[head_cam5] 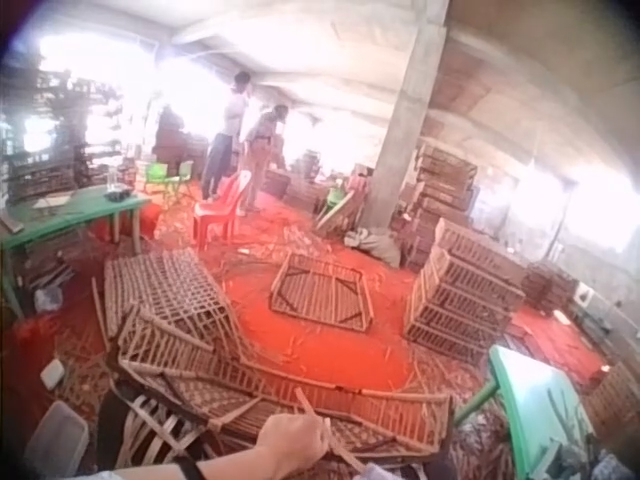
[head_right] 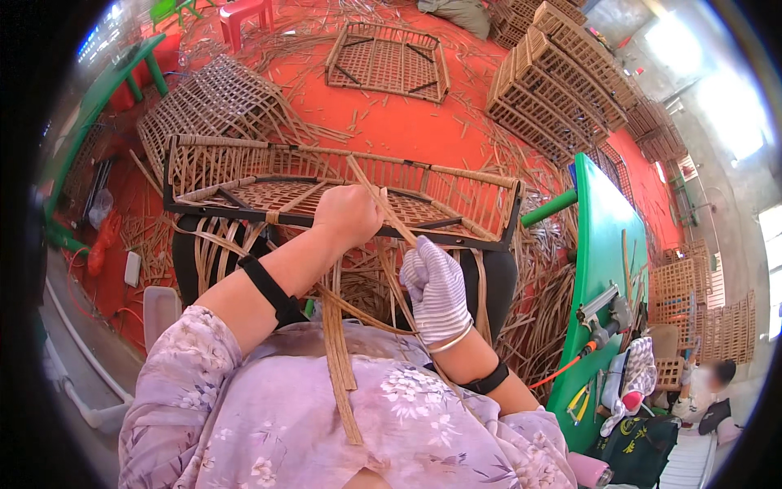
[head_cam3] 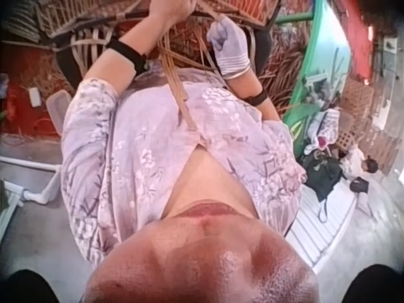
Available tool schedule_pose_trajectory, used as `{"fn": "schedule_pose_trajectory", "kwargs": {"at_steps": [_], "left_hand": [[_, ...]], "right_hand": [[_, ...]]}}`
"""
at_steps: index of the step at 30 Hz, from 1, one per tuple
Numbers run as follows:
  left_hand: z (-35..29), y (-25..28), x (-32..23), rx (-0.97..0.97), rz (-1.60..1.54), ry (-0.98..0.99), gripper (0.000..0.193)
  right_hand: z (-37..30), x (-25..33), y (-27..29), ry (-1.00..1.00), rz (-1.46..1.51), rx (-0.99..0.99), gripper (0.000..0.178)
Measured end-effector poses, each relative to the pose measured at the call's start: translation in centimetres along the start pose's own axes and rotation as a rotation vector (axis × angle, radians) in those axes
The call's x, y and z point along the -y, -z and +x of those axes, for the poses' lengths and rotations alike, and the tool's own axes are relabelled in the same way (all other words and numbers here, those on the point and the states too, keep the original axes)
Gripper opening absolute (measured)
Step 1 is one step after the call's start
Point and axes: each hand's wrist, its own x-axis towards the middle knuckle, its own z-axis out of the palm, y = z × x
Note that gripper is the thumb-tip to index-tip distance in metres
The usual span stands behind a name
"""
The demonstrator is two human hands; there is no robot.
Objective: Weaving and securing bamboo strips onto a basket frame using a staple gun and pliers.
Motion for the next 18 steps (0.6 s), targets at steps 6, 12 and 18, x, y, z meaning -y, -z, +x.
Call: {"fn": "schedule_pose_trajectory", "kwargs": {"at_steps": [6,12,18], "left_hand": [[-0.3,-0.8,0.1,-0.062,-0.023,-0.027,0.043],[0.1,-0.6,-0.1,-0.021,-0.025,-0.032,0.047],[0.1,-1.0,0.0,-0.035,-0.043,-0.045,0.048]], "right_hand": [[-0.8,0.7,0.2,0.045,-0.205,0.038,0.044],[-2.4,6.8,1.9,-0.060,-0.599,0.481,0.058],[1.2,2.2,5.8,0.150,-1.638,0.421,0.037]]}}
